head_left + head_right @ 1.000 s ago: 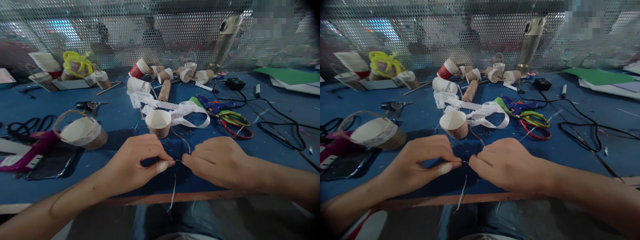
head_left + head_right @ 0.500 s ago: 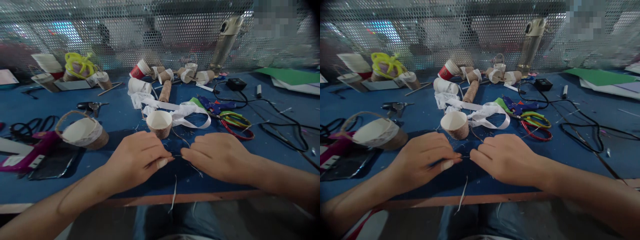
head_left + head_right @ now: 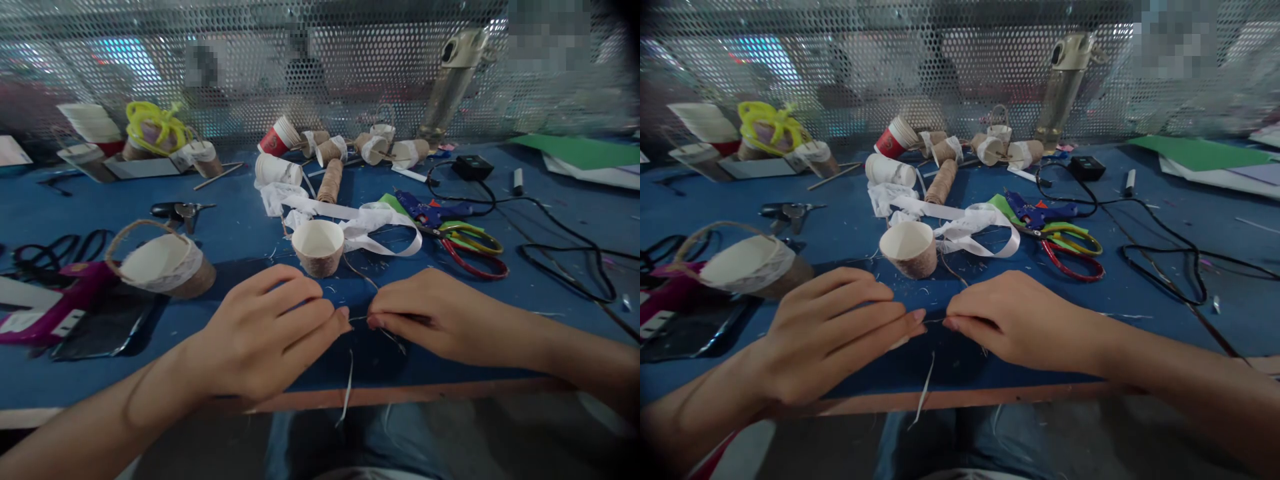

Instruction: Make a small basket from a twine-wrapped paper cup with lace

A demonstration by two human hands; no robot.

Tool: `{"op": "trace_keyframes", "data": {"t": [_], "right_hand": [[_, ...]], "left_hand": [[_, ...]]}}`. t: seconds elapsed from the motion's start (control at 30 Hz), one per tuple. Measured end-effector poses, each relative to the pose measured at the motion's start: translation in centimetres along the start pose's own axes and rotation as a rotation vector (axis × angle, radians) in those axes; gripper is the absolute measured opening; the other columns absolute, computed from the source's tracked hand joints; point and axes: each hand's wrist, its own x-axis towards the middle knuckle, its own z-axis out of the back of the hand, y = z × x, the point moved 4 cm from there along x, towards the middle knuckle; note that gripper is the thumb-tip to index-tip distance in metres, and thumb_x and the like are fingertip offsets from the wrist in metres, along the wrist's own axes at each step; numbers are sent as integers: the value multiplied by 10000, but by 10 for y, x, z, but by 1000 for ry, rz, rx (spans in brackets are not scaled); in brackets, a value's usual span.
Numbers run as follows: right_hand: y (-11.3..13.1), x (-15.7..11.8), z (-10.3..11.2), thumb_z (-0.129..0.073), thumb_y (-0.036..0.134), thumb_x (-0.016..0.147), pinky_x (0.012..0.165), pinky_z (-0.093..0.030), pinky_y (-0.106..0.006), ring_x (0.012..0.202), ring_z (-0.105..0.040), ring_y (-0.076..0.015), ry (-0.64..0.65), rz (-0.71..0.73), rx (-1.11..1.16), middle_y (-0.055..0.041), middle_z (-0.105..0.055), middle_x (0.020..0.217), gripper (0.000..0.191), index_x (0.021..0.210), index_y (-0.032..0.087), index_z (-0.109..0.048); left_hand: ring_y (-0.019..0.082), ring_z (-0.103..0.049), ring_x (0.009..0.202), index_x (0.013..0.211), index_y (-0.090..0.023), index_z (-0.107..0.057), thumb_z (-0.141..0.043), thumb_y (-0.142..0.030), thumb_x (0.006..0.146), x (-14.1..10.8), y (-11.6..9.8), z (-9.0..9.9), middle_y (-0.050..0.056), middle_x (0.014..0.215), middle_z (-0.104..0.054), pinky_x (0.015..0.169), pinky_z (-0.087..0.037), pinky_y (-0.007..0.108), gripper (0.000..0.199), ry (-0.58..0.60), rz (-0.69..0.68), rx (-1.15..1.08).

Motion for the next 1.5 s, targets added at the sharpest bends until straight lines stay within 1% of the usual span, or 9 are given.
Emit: {"op": "trace_keyframes", "data": {"t": [0.23,0.43,0.5,0.63,0.83,0.93,1.13,1.37,1.5], "right_hand": [[14,-7,-5,-440,85,1009,527,-223,-340,584,-472,-147,-246,307,-665,8,-605,676,287,897,163,-692],[30,-18,-5,-432,107,1008,546,-330,-341,625,-534,-160,-242,548,-932,-41,-658,758,284,1120,43,-684],[29,-17,-3,-449,98,1008,545,-315,-339,621,-522,-156,-294,538,-929,-31,-637,727,257,1076,58,-693],[14,-7,2,-469,162,1043,542,-267,-331,603,-477,-153,-323,319,-679,-2,-579,679,251,926,143,-690],[3,1,0,-453,299,1094,622,-360,-203,636,-522,-65,29,-6,102,57,-620,746,263,926,191,-625],[5,-1,1,-467,293,1085,601,-335,-207,599,-485,-64,12,-2,88,64,-591,696,273,880,190,-615],[15,-10,1,-439,113,1021,543,-205,-316,551,-443,-126,-234,269,-514,31,-577,632,261,903,170,-665],[31,-21,-2,-417,126,1018,555,-324,-328,614,-531,-151,-227,540,-913,-24,-646,735,291,1115,56,-683],[33,-23,-3,-470,154,1019,548,-327,-333,617,-543,-147,-286,569,-951,-25,-662,738,266,1114,45,-694]], "left_hand": [[157,-652,752,879,-167,-739,-684,-201,968,-1,12,-12,22,778,-747,714,-521,298,110,-4,302,-356],[127,-675,657,767,-169,-766,-729,-306,941,-4,20,-19,8,719,-734,601,-529,212,224,260,737,-1020],[126,-689,682,807,-178,-770,-719,-265,949,-2,20,-16,4,755,-753,640,-545,223,174,185,657,-917],[162,-676,737,896,-165,-728,-706,-141,941,0,10,0,11,812,-777,701,-524,313,55,-93,224,-197],[194,-686,850,999,-144,-748,-544,-163,1012,-3,-3,6,22,942,-791,744,-510,368,205,-10,-74,103],[181,-682,811,950,-179,-732,-596,-166,1004,-2,0,3,1,870,-784,743,-511,355,146,-26,-19,61],[163,-664,761,949,-166,-737,-734,-187,935,0,12,-8,18,814,-763,723,-522,308,26,-64,294,-338],[107,-635,607,724,-179,-736,-738,-283,927,-2,21,-21,-26,653,-700,580,-505,195,228,187,797,-1087],[103,-640,601,748,-174,-721,-728,-245,936,-2,21,-19,-29,674,-704,595,-520,204,201,142,708,-1000]]}}
